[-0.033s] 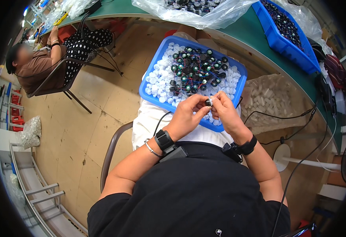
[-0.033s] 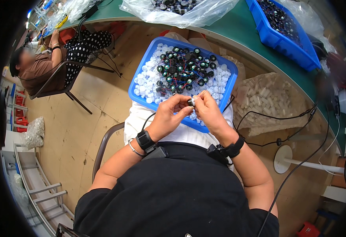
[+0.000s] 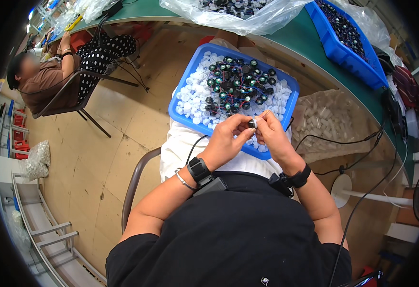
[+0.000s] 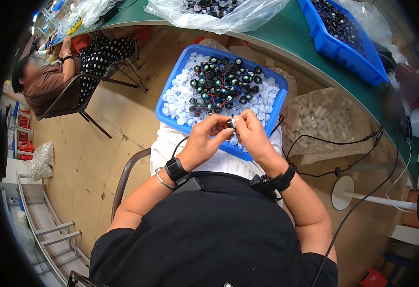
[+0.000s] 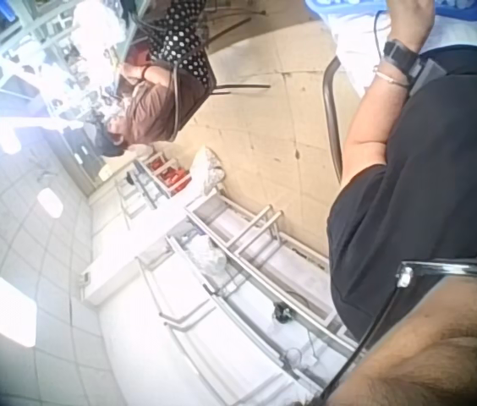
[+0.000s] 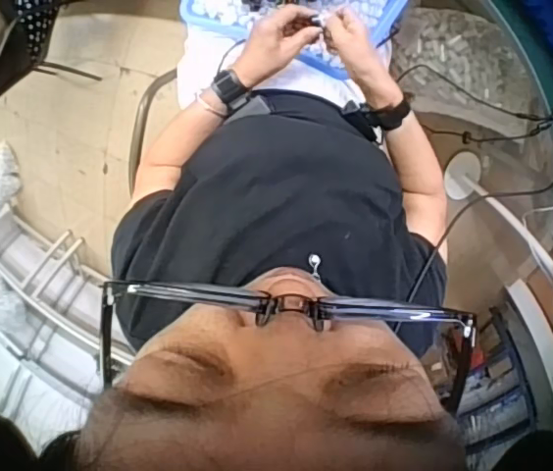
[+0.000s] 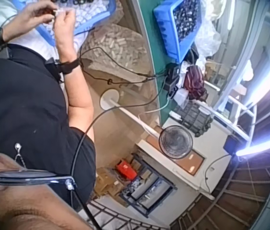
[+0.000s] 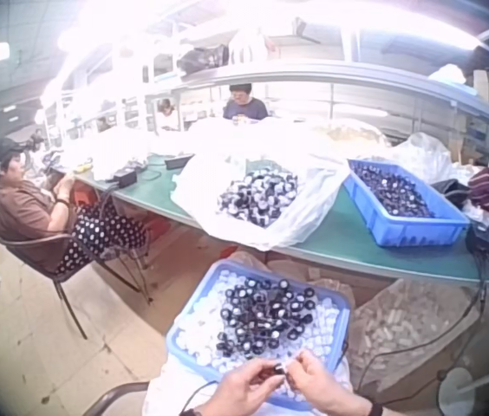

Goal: The person sits at a workbench and repeatedly picks up small black electronic components and white plastic caps from a blue tray. They insert the components into the caps by hand and place the assembled units back into the tray. The process is repetitive and involves handling items one at a time.

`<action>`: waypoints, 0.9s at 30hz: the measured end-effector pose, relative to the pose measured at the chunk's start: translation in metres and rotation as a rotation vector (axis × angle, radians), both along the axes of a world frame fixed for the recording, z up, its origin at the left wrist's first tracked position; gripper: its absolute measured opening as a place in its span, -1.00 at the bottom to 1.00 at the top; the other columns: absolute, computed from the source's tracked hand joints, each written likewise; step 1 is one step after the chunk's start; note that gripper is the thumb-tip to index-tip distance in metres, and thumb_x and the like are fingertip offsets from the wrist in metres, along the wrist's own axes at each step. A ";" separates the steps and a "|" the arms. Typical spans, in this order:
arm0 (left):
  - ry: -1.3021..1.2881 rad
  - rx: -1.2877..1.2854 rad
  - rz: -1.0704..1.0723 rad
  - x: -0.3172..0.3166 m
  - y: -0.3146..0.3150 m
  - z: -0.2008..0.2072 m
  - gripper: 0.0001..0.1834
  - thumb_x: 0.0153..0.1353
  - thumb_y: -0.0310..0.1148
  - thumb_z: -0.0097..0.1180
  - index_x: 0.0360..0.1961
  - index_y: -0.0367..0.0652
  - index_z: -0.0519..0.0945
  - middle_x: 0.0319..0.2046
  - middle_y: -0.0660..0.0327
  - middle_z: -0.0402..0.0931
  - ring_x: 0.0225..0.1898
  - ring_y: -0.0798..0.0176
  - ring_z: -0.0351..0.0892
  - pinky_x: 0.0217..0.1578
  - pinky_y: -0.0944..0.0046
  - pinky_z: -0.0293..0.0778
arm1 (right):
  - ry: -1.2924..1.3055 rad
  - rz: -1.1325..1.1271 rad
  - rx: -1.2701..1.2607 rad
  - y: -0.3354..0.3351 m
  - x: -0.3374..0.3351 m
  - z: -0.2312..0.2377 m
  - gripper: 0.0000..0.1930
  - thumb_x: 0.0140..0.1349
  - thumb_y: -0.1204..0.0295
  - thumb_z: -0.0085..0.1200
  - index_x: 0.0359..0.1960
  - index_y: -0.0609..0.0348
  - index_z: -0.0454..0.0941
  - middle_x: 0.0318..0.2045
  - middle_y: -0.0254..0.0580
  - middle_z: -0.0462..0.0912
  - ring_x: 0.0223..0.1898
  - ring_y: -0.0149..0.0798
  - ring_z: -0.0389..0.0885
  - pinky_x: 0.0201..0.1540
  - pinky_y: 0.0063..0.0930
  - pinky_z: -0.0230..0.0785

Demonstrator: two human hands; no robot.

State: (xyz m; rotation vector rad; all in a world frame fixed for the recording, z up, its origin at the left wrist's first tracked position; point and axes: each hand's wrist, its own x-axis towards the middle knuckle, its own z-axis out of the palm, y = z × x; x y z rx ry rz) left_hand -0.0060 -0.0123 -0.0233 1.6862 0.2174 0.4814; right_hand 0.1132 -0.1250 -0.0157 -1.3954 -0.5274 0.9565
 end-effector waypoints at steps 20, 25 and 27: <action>0.028 -0.413 -0.013 -0.001 -0.002 0.000 -0.76 0.29 -0.46 0.06 -0.08 -0.35 0.43 -0.28 0.12 0.56 -0.28 0.34 0.60 -0.25 0.37 0.58 | -0.037 0.022 0.057 -0.002 0.006 0.019 -0.82 0.27 0.35 0.11 -0.32 0.23 0.51 -0.55 -0.35 0.51 -0.58 -0.56 0.41 -0.52 -0.68 0.27; 0.048 -0.414 -0.037 -0.001 0.000 0.001 -0.77 0.30 -0.43 0.04 -0.09 -0.34 0.43 -0.28 0.12 0.57 -0.29 0.34 0.60 -0.25 0.36 0.57 | -0.009 0.036 0.023 -0.004 0.008 0.021 -0.80 0.29 0.32 0.09 -0.31 0.24 0.51 -0.55 -0.35 0.51 -0.58 -0.55 0.44 -0.51 -0.67 0.32; 0.042 -0.593 -0.068 0.001 0.001 0.001 -0.75 0.32 -0.37 0.03 -0.07 -0.30 0.45 -0.28 0.14 0.57 -0.30 0.34 0.60 -0.23 0.36 0.56 | 0.047 0.037 0.048 -0.004 0.013 0.019 -0.78 0.30 0.30 0.08 -0.28 0.23 0.52 -0.55 -0.37 0.51 -0.56 -0.55 0.45 -0.50 -0.67 0.32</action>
